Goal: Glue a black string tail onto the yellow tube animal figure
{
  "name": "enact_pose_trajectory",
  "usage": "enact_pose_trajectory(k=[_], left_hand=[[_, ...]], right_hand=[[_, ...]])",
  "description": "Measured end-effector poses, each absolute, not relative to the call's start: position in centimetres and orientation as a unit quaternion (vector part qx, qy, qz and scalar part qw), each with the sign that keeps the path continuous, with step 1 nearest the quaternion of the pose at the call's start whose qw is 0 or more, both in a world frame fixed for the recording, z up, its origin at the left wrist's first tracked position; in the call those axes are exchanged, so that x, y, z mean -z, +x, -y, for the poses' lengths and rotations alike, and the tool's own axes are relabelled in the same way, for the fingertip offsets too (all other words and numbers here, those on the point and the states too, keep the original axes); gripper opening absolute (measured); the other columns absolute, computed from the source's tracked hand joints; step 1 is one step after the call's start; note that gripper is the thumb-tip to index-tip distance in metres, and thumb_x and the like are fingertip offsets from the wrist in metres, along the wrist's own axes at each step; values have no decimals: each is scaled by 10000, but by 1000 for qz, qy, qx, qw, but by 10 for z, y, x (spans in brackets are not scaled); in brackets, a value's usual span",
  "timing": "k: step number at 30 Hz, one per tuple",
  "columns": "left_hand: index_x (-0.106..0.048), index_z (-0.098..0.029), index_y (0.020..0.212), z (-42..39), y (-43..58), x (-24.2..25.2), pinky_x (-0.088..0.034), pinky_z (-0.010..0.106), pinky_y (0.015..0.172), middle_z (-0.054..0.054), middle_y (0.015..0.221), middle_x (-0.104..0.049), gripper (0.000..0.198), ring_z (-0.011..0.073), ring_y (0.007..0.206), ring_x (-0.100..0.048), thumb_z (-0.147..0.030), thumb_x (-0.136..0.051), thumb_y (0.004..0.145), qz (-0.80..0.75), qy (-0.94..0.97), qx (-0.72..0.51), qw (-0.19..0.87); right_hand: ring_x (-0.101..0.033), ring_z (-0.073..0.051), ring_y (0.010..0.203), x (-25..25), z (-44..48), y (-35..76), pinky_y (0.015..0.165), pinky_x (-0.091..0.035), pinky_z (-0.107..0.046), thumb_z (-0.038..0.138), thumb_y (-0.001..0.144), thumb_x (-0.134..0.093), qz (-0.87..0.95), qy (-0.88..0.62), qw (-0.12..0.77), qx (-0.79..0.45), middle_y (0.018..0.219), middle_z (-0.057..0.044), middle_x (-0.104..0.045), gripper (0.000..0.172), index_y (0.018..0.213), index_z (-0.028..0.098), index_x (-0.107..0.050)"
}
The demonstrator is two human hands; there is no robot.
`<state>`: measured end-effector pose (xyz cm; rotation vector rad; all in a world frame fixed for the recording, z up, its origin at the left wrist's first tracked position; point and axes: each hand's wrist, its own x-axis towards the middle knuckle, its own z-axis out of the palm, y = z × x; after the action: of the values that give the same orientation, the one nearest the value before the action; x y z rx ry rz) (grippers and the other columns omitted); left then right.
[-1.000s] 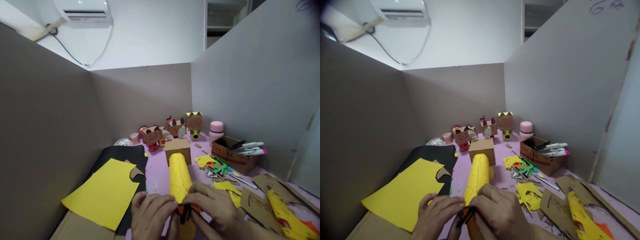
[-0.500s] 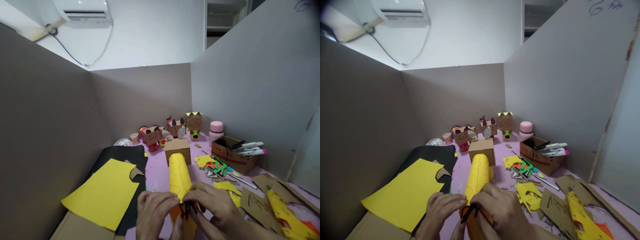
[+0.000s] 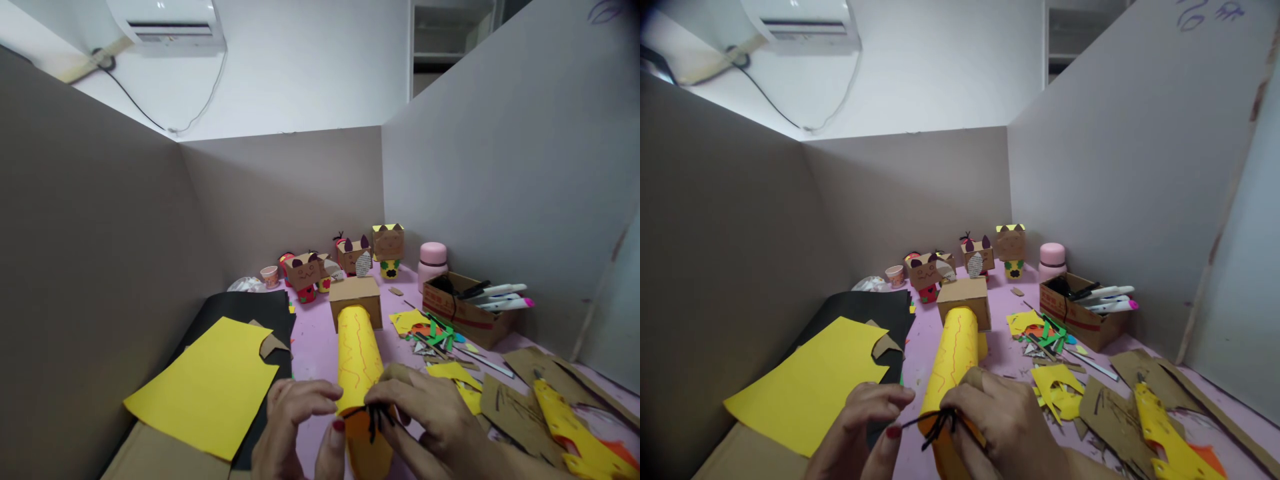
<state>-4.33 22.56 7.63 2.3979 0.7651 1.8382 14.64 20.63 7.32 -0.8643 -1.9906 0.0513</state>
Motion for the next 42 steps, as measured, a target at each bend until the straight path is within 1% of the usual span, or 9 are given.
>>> enact_pose_trajectory(k=[3, 6, 10, 20, 24, 29, 34, 38, 42], left_hand=[[-537, -193, 987, -229, -44, -76, -447, 354, 724, 47, 839, -686, 240, 185, 776, -640, -267, -604, 769, -220, 812, -535, -78], [-566, -203, 975, -230, -42, -80, -421, 342, 757, 20, 825, -702, 265, 158, 749, -649, -146, -631, 725, -221, 835, -479, -159], [-571, -210, 892, -227, -39, -83, -426, 321, 715, -2, 758, -695, 261, 142, 722, -632, -22, -596, 711, -216, 831, -493, -137], [-551, -199, 923, -229, -43, -77, -396, 323, 771, 5, 808, -687, 273, 141, 772, -630, -7, -572, 729, -235, 822, -509, -100], [-538, -175, 1009, -231, -47, -69, -363, 352, 817, 48, 857, -688, 223, 171, 820, -634, -220, -578, 794, -228, 826, -504, -104], [-553, -193, 996, -233, -38, -50, -333, 418, 850, 78, 863, -660, 363, 198, 818, -622, -497, -495, 808, -244, 790, -546, -133], [-571, -187, 979, -234, -36, -37, -353, 418, 892, 89, 936, -601, 335, 188, 865, -583, -373, -300, 913, -202, 747, -612, -162], [-544, -187, 995, -238, -50, -40, -402, 389, 846, 79, 912, -601, 316, 199, 854, -577, -448, -434, 854, -233, 767, -571, -176], [-549, -170, 999, -238, -52, -43, -450, 318, 783, 61, 859, -641, 237, 164, 812, -604, -335, -418, 891, -212, 810, -515, -185]], right_hand=[[-594, -135, 656, -74, -205, 146, 566, -443, -228, 76, 773, -492, 811, -351, 467, -25, 757, -42, -642, 220, 924, 177, -617], [-612, -141, 687, -76, -204, 145, 597, -460, -228, 80, 795, -483, 816, -348, 462, -25, 767, -49, -654, 212, 927, 172, -621], [-603, -128, 643, -76, -204, 145, 556, -447, -213, 74, 789, -496, 813, -344, 470, -9, 737, -34, -649, 215, 925, 177, -628], [-602, -131, 631, -74, -205, 150, 545, -457, -231, 99, 818, -501, 802, -356, 479, -13, 732, -42, -646, 183, 939, 169, -620], [-614, -141, 653, -72, -201, 157, 562, -480, -242, 98, 819, -499, 806, -369, 462, -5, 745, -40, -649, 205, 975, 180, -604], [-638, -149, 700, -74, -192, 164, 611, -510, -244, 145, 840, -531, 810, -382, 443, 30, 786, -37, -675, 171, 991, 200, -592], [-648, -130, 665, -77, -184, 169, 589, -499, -213, 90, 822, -543, 821, -369, 430, 68, 775, -14, -689, 222, 1010, 203, -577], [-637, -124, 628, -75, -182, 171, 553, -478, -208, 64, 813, -534, 821, -377, 423, 74, 744, -7, -674, 232, 993, 202, -583], [-632, -129, 649, -76, -184, 167, 581, -488, -213, 85, 835, -502, 821, -368, 433, 55, 755, -18, -668, 211, 993, 203, -579]])
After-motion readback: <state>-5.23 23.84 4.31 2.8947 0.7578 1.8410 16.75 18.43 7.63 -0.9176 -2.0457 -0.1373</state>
